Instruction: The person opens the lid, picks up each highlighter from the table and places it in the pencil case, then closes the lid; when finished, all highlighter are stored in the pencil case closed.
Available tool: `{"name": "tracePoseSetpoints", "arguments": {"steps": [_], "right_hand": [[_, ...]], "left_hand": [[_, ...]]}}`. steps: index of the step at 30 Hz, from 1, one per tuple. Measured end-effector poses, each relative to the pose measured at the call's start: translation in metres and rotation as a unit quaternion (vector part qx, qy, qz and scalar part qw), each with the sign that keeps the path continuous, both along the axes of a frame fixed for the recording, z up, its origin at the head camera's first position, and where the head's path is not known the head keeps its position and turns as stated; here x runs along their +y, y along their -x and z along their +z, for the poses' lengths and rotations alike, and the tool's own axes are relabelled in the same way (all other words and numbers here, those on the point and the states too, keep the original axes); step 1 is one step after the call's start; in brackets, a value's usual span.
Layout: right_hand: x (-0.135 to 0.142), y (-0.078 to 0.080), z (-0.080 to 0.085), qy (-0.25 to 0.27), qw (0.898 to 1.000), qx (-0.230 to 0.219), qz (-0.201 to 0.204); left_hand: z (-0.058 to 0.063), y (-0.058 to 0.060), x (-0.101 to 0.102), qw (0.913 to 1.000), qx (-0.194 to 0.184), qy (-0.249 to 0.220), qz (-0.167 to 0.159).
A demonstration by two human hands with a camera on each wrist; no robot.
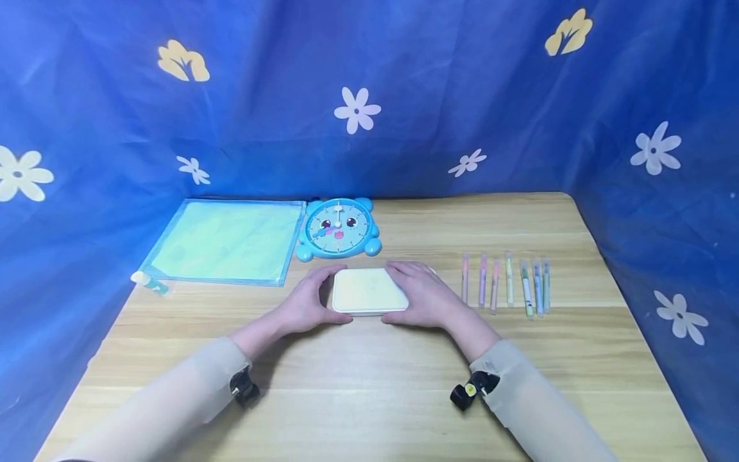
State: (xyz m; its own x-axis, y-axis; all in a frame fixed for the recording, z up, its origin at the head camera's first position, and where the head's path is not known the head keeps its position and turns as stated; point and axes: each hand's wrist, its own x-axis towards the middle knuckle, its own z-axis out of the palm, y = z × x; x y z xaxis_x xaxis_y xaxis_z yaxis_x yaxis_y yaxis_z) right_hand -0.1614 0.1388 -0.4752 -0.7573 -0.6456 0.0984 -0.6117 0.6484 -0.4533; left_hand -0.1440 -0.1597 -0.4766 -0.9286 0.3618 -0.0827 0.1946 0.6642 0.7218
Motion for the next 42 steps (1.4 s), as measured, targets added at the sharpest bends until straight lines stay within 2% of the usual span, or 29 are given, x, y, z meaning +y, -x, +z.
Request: {"name": "tracePoseSetpoints", "arguments": {"steps": [4,18,29,37,42], "right_hand": [[-0.002,0.002,-0.001,-0.004,1.000,0.010,0.003],[-0.001,0.013,0.001,0.002,0.999,-0.022,0.036],[-0.001,0.020,0.015,0.017,0.996,-0.075,0.033],[0.000,0.020,0.018,0.003,0.997,-0.070,0.034],[0.006,0.016,0.024,0.011,0.999,-0.044,0.018]], "left_hand": [[0.000,0.001,-0.002,1.0000,0.007,0.004,-0.003],[-0.001,0.002,-0.001,0.9997,0.020,0.010,-0.003],[-0.001,0.002,-0.001,0.9999,0.015,0.005,-0.001],[-0.002,0.002,-0.001,0.9998,0.016,0.008,0.004],[-0.003,0.003,-0.002,0.9999,0.009,0.004,0.011]]}}
